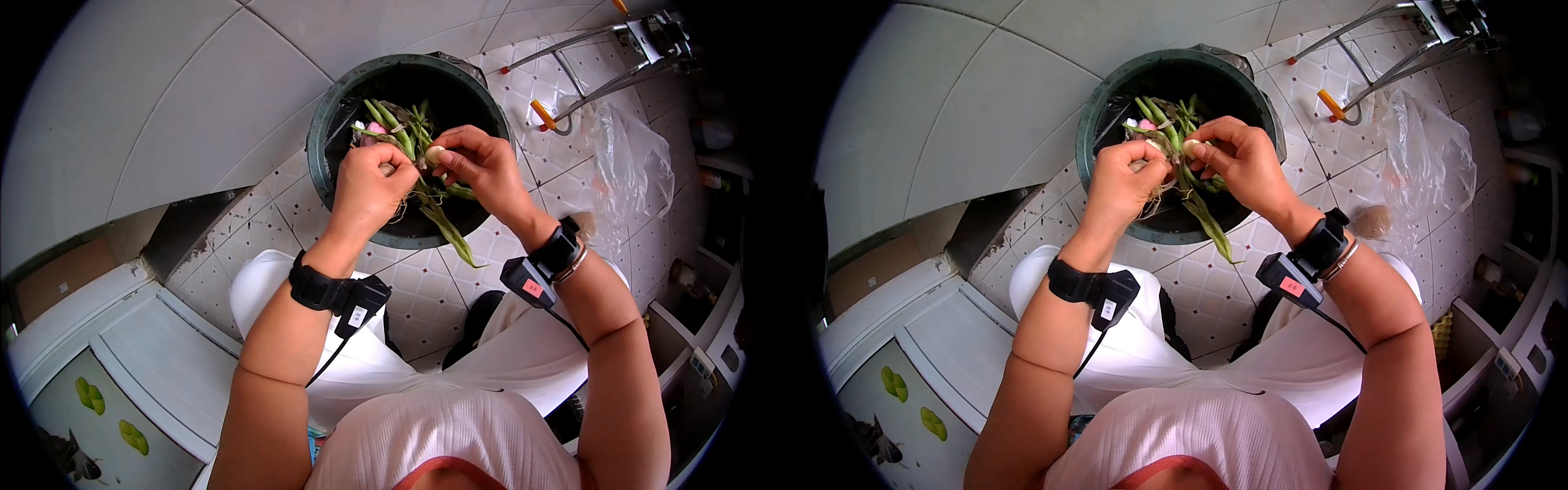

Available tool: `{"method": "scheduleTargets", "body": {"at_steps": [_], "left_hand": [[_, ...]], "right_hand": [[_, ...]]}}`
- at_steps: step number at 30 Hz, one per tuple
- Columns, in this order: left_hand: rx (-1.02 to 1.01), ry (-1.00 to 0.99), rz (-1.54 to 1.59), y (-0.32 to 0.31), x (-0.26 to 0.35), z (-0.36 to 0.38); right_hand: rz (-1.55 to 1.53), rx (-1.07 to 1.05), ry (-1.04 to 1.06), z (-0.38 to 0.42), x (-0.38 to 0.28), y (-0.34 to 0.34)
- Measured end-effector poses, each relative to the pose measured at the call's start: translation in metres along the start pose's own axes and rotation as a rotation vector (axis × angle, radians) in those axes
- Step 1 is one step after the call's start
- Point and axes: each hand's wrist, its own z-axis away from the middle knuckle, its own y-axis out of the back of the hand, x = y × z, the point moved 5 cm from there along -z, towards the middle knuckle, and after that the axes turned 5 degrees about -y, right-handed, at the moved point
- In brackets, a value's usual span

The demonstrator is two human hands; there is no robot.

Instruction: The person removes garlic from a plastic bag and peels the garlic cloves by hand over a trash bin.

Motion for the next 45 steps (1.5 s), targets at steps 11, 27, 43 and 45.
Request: {"method": "scheduleTargets", "body": {"at_steps": [11,27,43,45], "left_hand": [[-0.014,-0.069,-0.014,-0.002,0.007,0.001],[0.009,0.182,0.420,-0.003,0.006,0.001],[0.002,0.380,0.820,-0.004,-0.001,0.003],[0.025,0.366,0.779,-0.006,0.000,0.004]], "right_hand": [[-0.080,-0.068,0.006,0.000,0.004,-0.002],[-0.650,-0.167,-0.257,0.004,-0.001,-0.007],[0.203,0.183,0.228,0.010,-0.035,0.002],[0.264,0.153,0.188,0.012,-0.035,-0.007]]}}
